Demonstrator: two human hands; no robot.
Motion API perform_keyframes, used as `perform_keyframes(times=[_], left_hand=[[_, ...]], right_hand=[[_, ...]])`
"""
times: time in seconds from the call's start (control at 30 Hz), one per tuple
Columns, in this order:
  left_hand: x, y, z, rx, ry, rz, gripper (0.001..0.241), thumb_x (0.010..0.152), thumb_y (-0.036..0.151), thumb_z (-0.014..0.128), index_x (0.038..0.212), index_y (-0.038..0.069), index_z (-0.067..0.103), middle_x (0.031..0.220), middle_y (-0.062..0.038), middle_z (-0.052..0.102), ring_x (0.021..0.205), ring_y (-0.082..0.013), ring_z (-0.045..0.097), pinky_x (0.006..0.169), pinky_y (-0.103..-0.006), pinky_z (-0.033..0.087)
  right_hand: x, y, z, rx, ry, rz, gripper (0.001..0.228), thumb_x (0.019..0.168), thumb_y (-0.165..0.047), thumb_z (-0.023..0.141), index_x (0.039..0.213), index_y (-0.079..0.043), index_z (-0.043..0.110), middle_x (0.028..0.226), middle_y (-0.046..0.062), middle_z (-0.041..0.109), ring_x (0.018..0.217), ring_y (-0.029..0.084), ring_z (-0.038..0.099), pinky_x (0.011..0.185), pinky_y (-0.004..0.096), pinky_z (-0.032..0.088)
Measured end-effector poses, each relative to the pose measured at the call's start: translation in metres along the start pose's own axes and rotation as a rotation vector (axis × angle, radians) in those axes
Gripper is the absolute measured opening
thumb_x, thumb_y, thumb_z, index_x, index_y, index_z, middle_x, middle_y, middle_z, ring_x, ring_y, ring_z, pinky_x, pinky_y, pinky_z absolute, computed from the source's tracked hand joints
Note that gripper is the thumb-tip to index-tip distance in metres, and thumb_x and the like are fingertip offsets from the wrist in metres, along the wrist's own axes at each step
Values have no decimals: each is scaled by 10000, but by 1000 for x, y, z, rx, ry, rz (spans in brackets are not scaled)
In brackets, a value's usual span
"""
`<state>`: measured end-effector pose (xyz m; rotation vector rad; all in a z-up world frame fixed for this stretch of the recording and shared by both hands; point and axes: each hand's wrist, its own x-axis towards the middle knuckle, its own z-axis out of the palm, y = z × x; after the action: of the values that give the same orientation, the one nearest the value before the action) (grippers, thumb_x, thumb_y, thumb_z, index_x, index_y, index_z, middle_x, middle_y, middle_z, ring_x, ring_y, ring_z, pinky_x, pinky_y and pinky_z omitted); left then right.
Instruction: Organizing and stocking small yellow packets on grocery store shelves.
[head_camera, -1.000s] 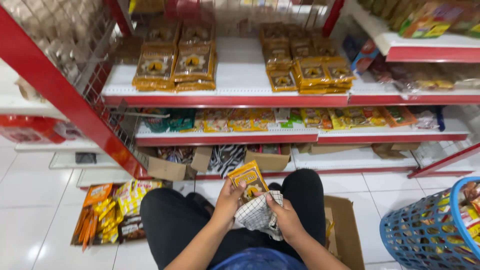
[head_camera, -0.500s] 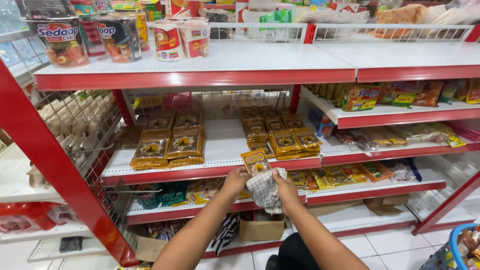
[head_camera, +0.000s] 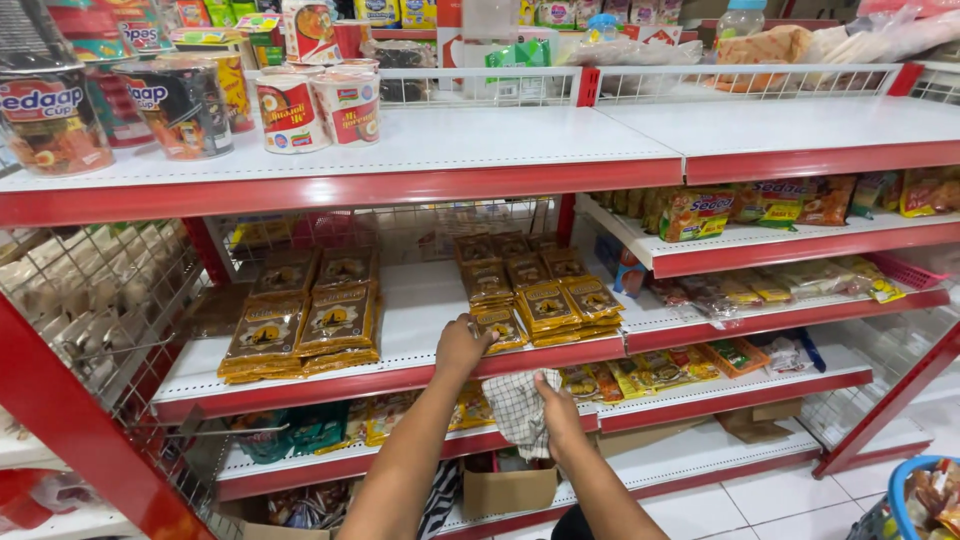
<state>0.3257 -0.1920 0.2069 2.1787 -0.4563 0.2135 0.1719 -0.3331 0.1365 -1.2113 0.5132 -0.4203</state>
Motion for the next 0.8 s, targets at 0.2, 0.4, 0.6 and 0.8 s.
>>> perform_keyframes(times=[0.2,0.4,0.6,0.8], left_hand=[[7,15,-1,235,-238,-27,706,875,634,644,1460,250,547,1344,-155,609,1203,-327,632,983,-455,537],[16,19,-1,257,-254,-77,687,891,642,627,1441,232,585,1330,-125,651,1217,-304,638,988,-450,539],[25,16,4,280,-305,-72,673,881,616,649,1420,216,606,1282,-123,682,1194,-298,655,968,-456,554],[29,11,6,247,-265,0,688,850,608,685,1397,195,621,1284,-119,687,1204,-304,643,975,-450,543]], right_hand=[[-21,1,-7,95,-73,158,491,963,-378,621,1195,54,622,1116,202,760,914,251,769,819,374,610],[-19,8,-9,102,-102,204,503,951,-384,627,1173,67,618,1019,205,773,838,268,775,743,403,639],[-12,22,-10,46,-80,220,518,956,-393,633,1174,76,603,1009,213,763,845,282,767,743,407,636],[-13,30,-10,58,-69,244,493,950,-374,643,1222,35,604,1045,179,766,880,258,760,774,391,625]])
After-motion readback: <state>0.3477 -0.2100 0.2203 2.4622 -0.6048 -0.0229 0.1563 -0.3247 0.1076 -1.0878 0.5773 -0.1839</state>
